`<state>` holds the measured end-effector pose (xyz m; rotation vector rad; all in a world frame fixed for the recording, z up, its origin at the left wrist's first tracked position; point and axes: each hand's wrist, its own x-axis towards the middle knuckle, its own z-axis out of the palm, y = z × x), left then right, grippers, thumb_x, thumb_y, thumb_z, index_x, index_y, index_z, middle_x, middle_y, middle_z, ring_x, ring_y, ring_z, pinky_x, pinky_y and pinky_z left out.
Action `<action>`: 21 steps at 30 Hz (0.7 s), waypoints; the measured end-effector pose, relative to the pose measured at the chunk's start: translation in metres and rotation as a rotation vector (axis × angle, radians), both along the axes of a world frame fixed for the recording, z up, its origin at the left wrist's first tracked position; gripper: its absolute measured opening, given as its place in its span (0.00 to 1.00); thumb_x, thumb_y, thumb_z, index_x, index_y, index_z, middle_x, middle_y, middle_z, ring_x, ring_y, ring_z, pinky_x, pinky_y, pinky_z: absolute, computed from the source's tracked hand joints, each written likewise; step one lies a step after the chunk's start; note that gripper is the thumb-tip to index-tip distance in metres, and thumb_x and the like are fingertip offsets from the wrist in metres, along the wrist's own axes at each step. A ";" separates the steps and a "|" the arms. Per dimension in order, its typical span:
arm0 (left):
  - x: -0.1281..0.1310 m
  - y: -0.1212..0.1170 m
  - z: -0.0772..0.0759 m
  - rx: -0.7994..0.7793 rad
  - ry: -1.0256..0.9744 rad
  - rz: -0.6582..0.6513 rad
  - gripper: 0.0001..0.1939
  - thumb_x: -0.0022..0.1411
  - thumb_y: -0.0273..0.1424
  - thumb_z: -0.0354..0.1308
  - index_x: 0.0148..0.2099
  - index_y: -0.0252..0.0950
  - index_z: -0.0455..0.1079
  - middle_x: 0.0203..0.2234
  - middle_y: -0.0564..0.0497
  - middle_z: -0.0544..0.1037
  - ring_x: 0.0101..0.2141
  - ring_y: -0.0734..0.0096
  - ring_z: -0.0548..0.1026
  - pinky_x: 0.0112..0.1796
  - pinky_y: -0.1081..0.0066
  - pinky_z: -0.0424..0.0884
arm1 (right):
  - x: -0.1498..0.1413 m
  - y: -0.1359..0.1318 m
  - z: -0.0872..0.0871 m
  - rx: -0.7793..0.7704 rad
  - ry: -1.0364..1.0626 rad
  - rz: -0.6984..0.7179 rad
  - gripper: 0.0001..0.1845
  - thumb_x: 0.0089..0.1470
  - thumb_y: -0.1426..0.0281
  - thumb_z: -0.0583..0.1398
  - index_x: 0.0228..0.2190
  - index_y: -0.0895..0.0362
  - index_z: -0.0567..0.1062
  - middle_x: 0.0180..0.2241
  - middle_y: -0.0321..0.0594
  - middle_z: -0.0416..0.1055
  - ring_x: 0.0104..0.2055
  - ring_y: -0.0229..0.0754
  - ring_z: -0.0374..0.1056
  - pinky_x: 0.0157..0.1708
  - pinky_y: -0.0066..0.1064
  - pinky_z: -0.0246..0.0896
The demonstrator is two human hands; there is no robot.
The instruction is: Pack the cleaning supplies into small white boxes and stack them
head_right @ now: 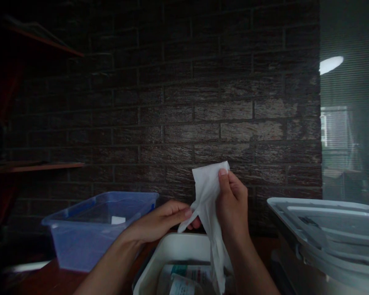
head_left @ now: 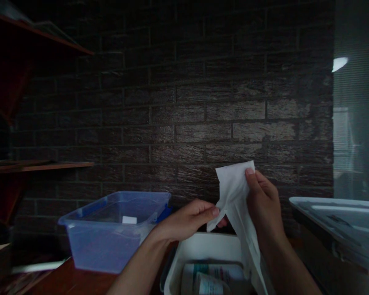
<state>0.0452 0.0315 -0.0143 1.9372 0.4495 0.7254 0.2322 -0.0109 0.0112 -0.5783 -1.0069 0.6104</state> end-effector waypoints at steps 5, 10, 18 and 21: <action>0.011 -0.003 -0.002 -0.124 -0.204 -0.002 0.17 0.66 0.42 0.63 0.46 0.33 0.79 0.39 0.45 0.83 0.40 0.65 0.78 0.43 0.70 0.70 | -0.007 0.000 -0.003 0.009 -0.138 0.016 0.22 0.61 0.52 0.62 0.25 0.55 0.70 0.21 0.30 0.61 0.23 0.35 0.55 0.22 0.26 0.50; 0.016 -0.009 0.002 -0.213 -0.379 0.160 0.14 0.62 0.39 0.67 0.42 0.32 0.80 0.35 0.46 0.83 0.35 0.68 0.78 0.39 0.73 0.71 | -0.004 0.003 -0.005 0.041 -0.223 -0.034 0.20 0.64 0.53 0.59 0.29 0.55 0.72 0.25 0.32 0.65 0.27 0.37 0.59 0.25 0.26 0.54; 0.009 -0.018 0.005 -0.282 -0.195 -0.050 0.23 0.53 0.31 0.74 0.52 0.37 0.77 0.38 0.49 0.83 0.34 0.68 0.79 0.36 0.73 0.73 | 0.001 0.001 -0.003 0.125 -0.306 -0.360 0.22 0.66 0.53 0.57 0.27 0.56 0.71 0.23 0.30 0.60 0.26 0.35 0.55 0.23 0.27 0.49; 0.004 -0.007 0.000 -0.244 -0.056 -0.111 0.14 0.53 0.33 0.74 0.40 0.31 0.79 0.29 0.49 0.81 0.27 0.71 0.76 0.29 0.74 0.70 | 0.005 0.000 -0.003 0.123 -0.293 -0.388 0.22 0.66 0.53 0.57 0.29 0.56 0.72 0.23 0.31 0.60 0.26 0.36 0.56 0.24 0.27 0.50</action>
